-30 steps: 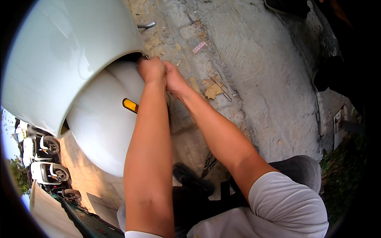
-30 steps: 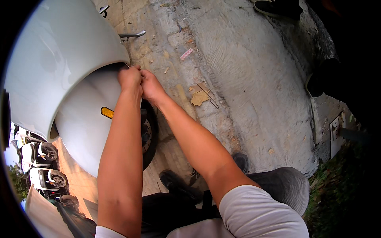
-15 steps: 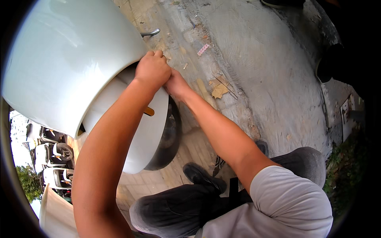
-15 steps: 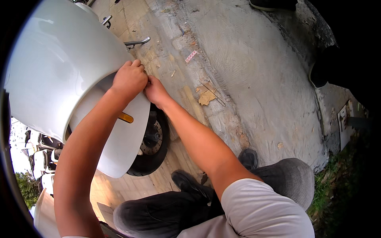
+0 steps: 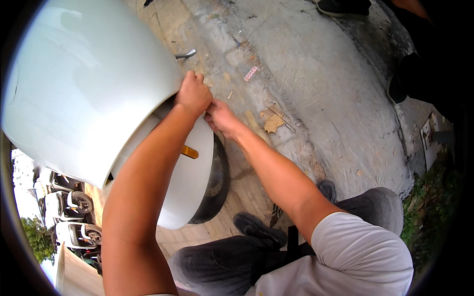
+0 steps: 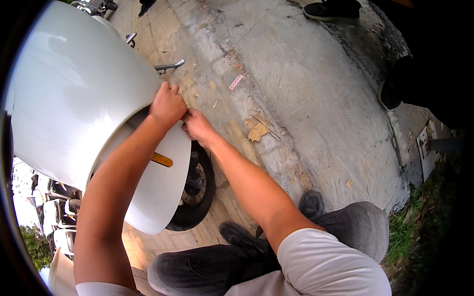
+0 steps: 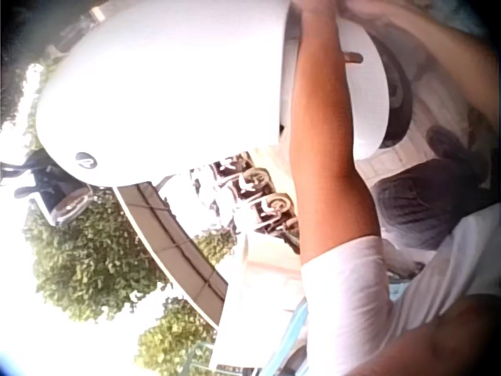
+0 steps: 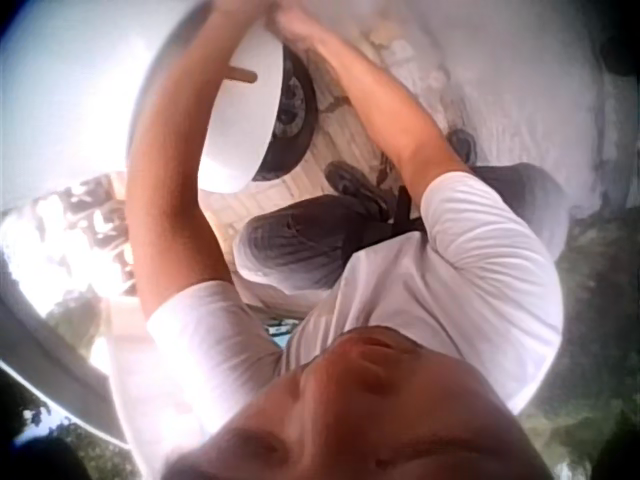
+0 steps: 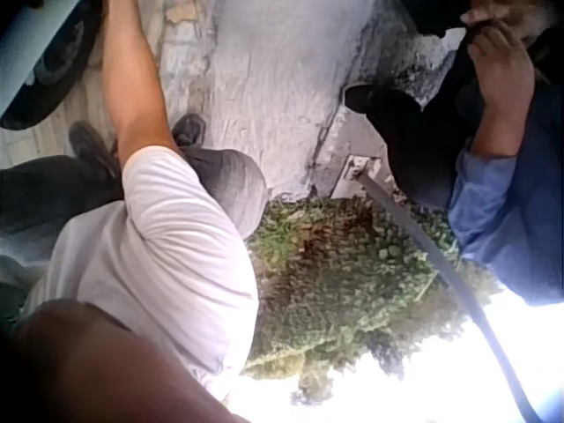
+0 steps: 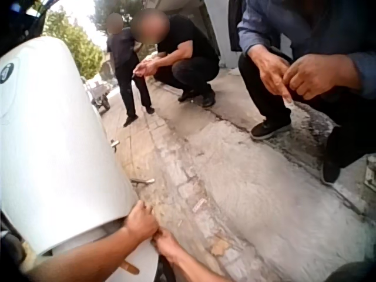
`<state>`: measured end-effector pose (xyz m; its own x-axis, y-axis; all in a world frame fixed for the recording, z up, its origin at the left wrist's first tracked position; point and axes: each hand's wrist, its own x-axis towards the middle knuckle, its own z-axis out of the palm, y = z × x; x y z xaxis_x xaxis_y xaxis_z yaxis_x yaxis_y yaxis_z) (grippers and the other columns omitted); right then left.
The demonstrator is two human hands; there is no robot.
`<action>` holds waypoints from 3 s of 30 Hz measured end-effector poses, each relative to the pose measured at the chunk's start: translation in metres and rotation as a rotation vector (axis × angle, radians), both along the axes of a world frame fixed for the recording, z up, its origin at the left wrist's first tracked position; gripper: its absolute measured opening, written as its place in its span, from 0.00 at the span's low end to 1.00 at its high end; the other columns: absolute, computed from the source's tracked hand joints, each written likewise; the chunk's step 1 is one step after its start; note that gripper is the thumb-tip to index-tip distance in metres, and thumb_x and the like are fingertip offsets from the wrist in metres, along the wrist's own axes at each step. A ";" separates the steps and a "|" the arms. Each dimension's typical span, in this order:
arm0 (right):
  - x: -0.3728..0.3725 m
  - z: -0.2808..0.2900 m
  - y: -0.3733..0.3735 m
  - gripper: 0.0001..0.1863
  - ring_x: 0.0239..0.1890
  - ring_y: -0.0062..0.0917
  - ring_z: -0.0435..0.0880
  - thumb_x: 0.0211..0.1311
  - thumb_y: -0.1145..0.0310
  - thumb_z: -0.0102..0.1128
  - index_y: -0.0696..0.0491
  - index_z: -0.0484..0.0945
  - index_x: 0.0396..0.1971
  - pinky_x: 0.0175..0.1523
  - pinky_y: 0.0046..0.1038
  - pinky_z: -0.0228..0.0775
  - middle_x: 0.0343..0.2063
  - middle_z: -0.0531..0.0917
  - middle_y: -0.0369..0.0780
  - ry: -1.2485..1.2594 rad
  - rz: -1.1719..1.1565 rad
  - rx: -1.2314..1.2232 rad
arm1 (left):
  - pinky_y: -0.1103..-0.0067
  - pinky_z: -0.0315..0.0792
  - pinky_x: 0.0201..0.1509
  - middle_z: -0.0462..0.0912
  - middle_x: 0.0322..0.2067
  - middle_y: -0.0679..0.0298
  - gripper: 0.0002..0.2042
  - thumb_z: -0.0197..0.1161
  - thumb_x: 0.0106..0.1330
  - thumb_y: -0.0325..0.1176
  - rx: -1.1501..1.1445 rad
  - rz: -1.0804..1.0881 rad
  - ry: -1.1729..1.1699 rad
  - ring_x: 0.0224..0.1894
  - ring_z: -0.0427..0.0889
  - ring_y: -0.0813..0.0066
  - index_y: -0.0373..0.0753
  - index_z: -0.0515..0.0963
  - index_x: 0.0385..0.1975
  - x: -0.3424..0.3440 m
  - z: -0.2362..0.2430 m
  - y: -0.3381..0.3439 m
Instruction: The person bends a metal wire using pliers, then inserts the wire into the rear fender of a white scooter and manipulates it to secure the fender. The person remains crouched near the scooter throughout the task.
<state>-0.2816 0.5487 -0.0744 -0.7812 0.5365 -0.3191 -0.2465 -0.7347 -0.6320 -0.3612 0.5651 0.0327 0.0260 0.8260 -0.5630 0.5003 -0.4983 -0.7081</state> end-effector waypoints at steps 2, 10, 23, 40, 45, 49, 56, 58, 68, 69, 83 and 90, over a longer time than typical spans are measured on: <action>0.001 0.001 0.003 0.06 0.14 0.11 0.54 0.72 0.66 0.42 0.48 0.69 0.35 0.18 0.19 0.43 0.15 0.60 0.26 -0.018 -0.026 0.018 | 0.67 0.58 0.47 0.85 0.39 0.78 0.11 0.56 0.65 0.41 0.033 0.000 -0.001 0.52 0.73 0.73 0.53 0.86 0.39 0.000 -0.004 0.003; -0.009 0.013 -0.005 0.07 0.15 0.17 0.65 0.69 0.69 0.47 0.55 0.71 0.40 0.19 0.23 0.54 0.19 0.72 0.32 -0.099 -0.095 0.149 | 0.68 0.58 0.48 0.85 0.40 0.77 0.11 0.57 0.64 0.40 0.072 0.011 0.038 0.52 0.73 0.74 0.52 0.85 0.40 -0.004 -0.008 -0.001; -0.035 -0.018 -0.001 0.13 0.33 0.40 0.84 0.63 0.71 0.48 0.57 0.75 0.45 0.39 0.36 0.73 0.30 0.84 0.49 -0.274 -0.588 0.768 | 0.72 0.59 0.48 0.85 0.36 0.81 0.09 0.58 0.63 0.40 0.145 -0.002 -0.010 0.50 0.73 0.77 0.54 0.86 0.36 0.004 -0.007 0.004; -0.034 0.000 -0.006 0.14 0.42 0.41 0.83 0.58 0.63 0.58 0.55 0.79 0.40 0.43 0.38 0.72 0.36 0.84 0.50 -0.531 -0.338 0.740 | 0.73 0.59 0.47 0.85 0.35 0.80 0.09 0.57 0.63 0.38 0.186 0.026 -0.029 0.49 0.73 0.77 0.53 0.87 0.34 0.000 -0.010 -0.001; -0.029 -0.018 0.024 0.06 0.17 0.21 0.73 0.63 0.71 0.51 0.55 0.76 0.28 0.20 0.27 0.59 0.20 0.78 0.37 -0.059 -0.033 0.087 | 0.72 0.58 0.47 0.85 0.35 0.80 0.09 0.57 0.63 0.39 0.205 0.052 -0.048 0.49 0.73 0.77 0.53 0.87 0.34 0.000 -0.011 0.002; -0.029 -0.020 0.022 0.06 0.17 0.21 0.72 0.63 0.72 0.51 0.54 0.76 0.28 0.20 0.27 0.61 0.19 0.78 0.35 0.034 -0.057 0.081 | 0.72 0.58 0.48 0.85 0.36 0.79 0.10 0.57 0.63 0.39 0.182 0.089 -0.036 0.49 0.72 0.77 0.53 0.87 0.35 -0.001 -0.012 0.001; -0.043 -0.008 -0.009 0.11 0.36 0.35 0.84 0.58 0.70 0.57 0.59 0.78 0.39 0.44 0.36 0.74 0.32 0.86 0.46 -0.497 -0.590 0.794 | 0.72 0.58 0.49 0.85 0.37 0.78 0.10 0.57 0.63 0.39 0.174 0.075 -0.035 0.50 0.72 0.77 0.52 0.86 0.36 0.001 -0.008 0.001; -0.041 -0.012 -0.001 0.09 0.33 0.35 0.83 0.59 0.72 0.56 0.60 0.78 0.38 0.41 0.35 0.75 0.31 0.85 0.46 -0.327 -0.547 0.602 | 0.72 0.58 0.49 0.85 0.37 0.79 0.10 0.57 0.63 0.39 0.203 0.060 -0.050 0.50 0.72 0.77 0.52 0.86 0.36 0.002 -0.009 0.003; -0.039 -0.008 0.003 0.13 0.29 0.34 0.82 0.68 0.65 0.47 0.60 0.77 0.36 0.34 0.32 0.74 0.31 0.83 0.44 -0.124 -0.230 0.235 | 0.74 0.60 0.49 0.84 0.39 0.78 0.10 0.58 0.62 0.38 0.153 0.115 -0.032 0.51 0.71 0.76 0.52 0.86 0.36 0.002 0.001 -0.004; -0.043 -0.008 -0.003 0.13 0.31 0.37 0.83 0.67 0.65 0.49 0.59 0.78 0.37 0.36 0.35 0.74 0.32 0.84 0.45 -0.241 -0.337 0.521 | 0.74 0.62 0.48 0.83 0.39 0.76 0.09 0.58 0.61 0.37 0.169 0.128 -0.111 0.50 0.71 0.75 0.50 0.86 0.36 0.006 0.010 -0.008; -0.025 -0.002 0.029 0.06 0.13 0.13 0.60 0.67 0.69 0.54 0.54 0.72 0.31 0.16 0.18 0.45 0.18 0.69 0.31 0.045 0.042 -0.098 | 0.72 0.75 0.42 0.82 0.38 0.65 0.13 0.71 0.49 0.30 0.375 0.607 -1.381 0.39 0.79 0.64 0.39 0.82 0.36 0.109 0.148 -0.258; -0.045 -0.002 0.001 0.13 0.23 0.29 0.80 0.62 0.69 0.58 0.57 0.80 0.45 0.31 0.30 0.73 0.23 0.82 0.42 -0.416 -0.423 0.751 | 0.72 0.75 0.45 0.82 0.39 0.63 0.12 0.70 0.53 0.32 0.343 0.605 -1.603 0.40 0.79 0.63 0.38 0.81 0.37 0.105 0.112 -0.254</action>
